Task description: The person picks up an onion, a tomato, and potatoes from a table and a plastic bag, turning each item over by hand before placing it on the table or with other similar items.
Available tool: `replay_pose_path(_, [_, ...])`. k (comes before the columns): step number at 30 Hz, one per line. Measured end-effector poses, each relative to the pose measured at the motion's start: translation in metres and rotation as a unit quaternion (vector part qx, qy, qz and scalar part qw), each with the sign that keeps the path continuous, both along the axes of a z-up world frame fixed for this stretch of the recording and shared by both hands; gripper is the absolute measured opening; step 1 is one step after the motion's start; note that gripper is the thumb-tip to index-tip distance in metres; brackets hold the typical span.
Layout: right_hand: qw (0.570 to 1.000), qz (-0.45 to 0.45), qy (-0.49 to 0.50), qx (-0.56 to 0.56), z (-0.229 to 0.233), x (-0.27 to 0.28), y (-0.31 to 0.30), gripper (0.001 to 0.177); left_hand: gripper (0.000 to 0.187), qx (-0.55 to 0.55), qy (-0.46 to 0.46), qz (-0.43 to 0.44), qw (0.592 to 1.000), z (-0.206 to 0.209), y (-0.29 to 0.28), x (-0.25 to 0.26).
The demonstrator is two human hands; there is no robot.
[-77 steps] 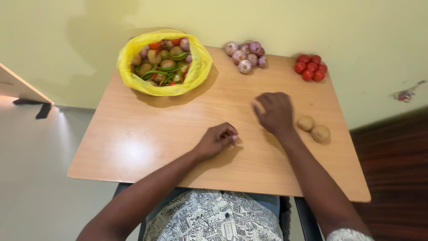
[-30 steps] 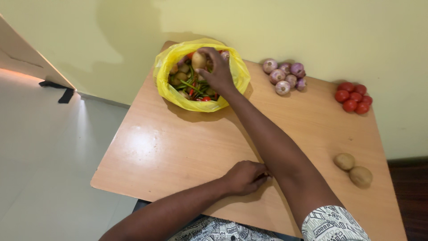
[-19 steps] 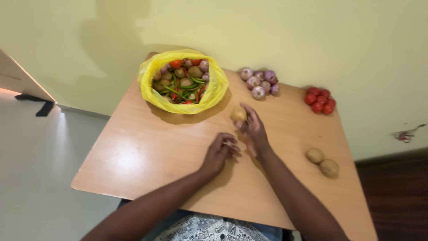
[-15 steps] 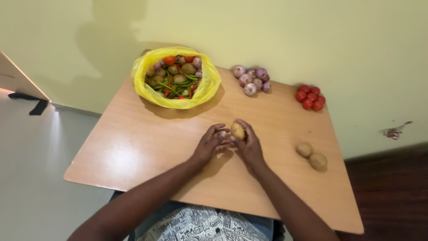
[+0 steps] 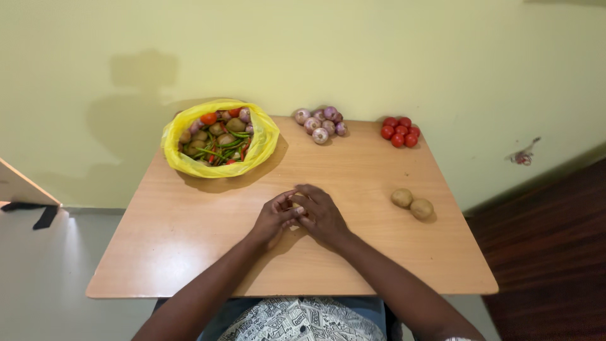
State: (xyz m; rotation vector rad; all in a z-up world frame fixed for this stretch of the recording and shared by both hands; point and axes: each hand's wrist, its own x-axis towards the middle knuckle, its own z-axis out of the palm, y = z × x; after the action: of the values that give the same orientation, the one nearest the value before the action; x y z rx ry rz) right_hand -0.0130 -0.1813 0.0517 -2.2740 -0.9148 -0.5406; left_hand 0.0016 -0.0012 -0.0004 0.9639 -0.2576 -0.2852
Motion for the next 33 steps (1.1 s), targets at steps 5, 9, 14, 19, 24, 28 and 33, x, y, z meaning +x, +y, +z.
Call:
replay_pose_path(5, [0.98,-0.044,0.195,0.015,0.006,0.008,0.004,0.081,0.056,0.016,-0.013,0.0,1.0,0.007,-0.001,0.002])
replay_pose_path(9, [0.99,-0.02,0.134,0.028,-0.008,0.009,0.002,0.072,0.046,0.002,0.021,0.022,1.0,0.0,0.002,0.006])
replay_pose_path(14, [0.995,0.009,-0.096,-0.04,-0.015,0.006,-0.002,0.06,0.04,-0.014,-0.025,0.005,1.0,-0.015,0.001,0.008])
replay_pose_path(19, [1.0,0.015,0.015,-0.006,-0.006,0.006,-0.008,0.081,0.05,0.066,-0.084,0.018,0.994,0.0,-0.003,-0.001])
replay_pose_path(24, [0.997,-0.016,0.082,-0.001,-0.015,0.014,-0.009,0.076,0.044,0.018,-0.002,0.064,0.998,0.012,-0.002,-0.004])
replay_pose_path(28, [0.995,0.008,-0.089,-0.041,-0.017,0.011,-0.011,0.064,0.04,0.017,0.029,0.055,0.998,0.002,0.001,0.001])
replay_pose_path(33, [0.999,0.034,0.034,0.014,-0.008,0.012,-0.01,0.068,0.043,0.033,-0.038,0.018,0.999,-0.002,0.0,0.002])
